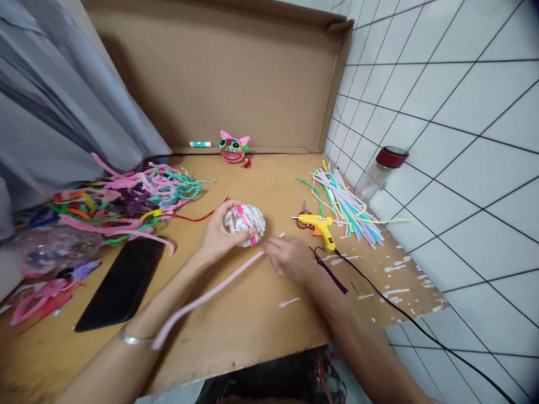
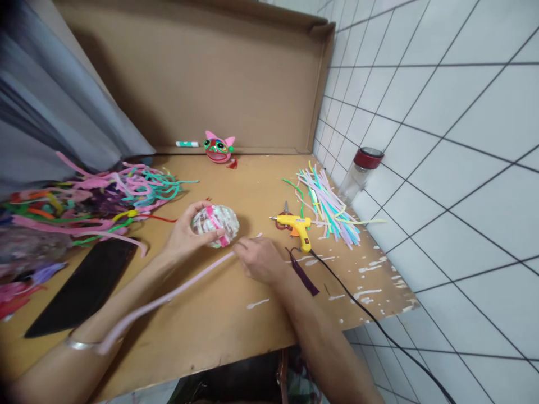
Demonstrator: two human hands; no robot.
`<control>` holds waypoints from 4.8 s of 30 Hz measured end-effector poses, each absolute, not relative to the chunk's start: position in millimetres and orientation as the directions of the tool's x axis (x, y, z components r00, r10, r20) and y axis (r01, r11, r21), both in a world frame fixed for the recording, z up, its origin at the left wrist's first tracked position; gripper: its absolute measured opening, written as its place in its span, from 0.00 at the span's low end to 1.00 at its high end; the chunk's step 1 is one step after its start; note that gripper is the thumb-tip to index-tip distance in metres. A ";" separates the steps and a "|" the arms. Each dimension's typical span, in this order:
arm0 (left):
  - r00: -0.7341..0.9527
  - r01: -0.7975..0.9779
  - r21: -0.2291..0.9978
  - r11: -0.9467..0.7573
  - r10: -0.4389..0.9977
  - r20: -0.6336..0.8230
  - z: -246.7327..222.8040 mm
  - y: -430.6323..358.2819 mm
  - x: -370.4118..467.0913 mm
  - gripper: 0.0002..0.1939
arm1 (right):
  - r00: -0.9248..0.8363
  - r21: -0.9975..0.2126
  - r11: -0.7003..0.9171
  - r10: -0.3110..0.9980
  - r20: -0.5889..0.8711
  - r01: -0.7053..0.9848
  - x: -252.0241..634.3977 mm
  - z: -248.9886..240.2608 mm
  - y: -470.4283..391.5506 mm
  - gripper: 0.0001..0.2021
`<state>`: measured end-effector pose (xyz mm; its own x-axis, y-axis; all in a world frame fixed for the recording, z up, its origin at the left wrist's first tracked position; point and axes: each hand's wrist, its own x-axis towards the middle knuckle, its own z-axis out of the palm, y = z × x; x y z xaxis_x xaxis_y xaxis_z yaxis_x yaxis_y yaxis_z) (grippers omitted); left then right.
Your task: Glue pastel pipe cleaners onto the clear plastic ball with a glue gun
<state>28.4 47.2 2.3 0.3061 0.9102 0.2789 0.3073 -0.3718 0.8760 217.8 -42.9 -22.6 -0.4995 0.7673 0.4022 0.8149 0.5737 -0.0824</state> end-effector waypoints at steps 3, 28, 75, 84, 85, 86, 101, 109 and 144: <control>0.319 0.297 0.892 -0.342 0.916 0.245 -0.2 45.5 26.9 0.33 | -0.187 -0.443 0.490 0.802 0.568 0.751 229.0 -17.3 -43.5 0.07; 0.532 0.318 0.746 -0.585 0.761 0.371 -4.5 24.5 36.7 0.29 | 0.188 -0.583 0.662 0.570 0.800 0.471 201.6 2.9 -59.5 0.11; 0.525 0.213 0.614 -0.760 0.619 0.585 -21.0 36.7 35.1 0.29 | -0.221 -0.109 0.629 0.422 0.879 0.769 208.2 -21.2 -59.0 0.22; 0.531 0.216 0.629 -0.747 0.630 0.566 -18.7 35.2 34.6 0.29 | -0.289 -0.046 0.637 0.411 0.865 0.769 211.2 -23.5 -55.9 0.22; 0.533 0.217 0.633 -0.744 0.633 0.561 -18.6 35.2 34.5 0.29 | -0.287 -0.043 0.633 0.410 0.866 0.773 211.2 -23.4 -55.9 0.22; 0.535 0.217 0.636 -0.741 0.635 0.558 -18.6 35.1 34.5 0.29 | -0.285 -0.041 0.630 0.407 0.868 0.776 211.2 -23.3 -56.0 0.21; 0.543 0.203 0.626 -0.753 0.619 0.568 -18.2 33.7 34.2 0.29 | -0.263 -0.066 0.618 0.425 0.866 0.783 209.5 -22.2 -54.4 0.18; 0.557 0.211 0.627 -0.750 0.619 0.554 -13.7 33.5 33.8 0.29 | -0.271 -0.047 0.635 0.394 0.878 0.771 209.0 -22.9 -53.0 0.21; 0.581 0.216 0.543 -0.811 0.554 0.597 -13.7 33.8 33.2 0.29 | -0.293 0.002 0.600 0.389 0.873 0.800 207.5 -19.1 -53.9 0.20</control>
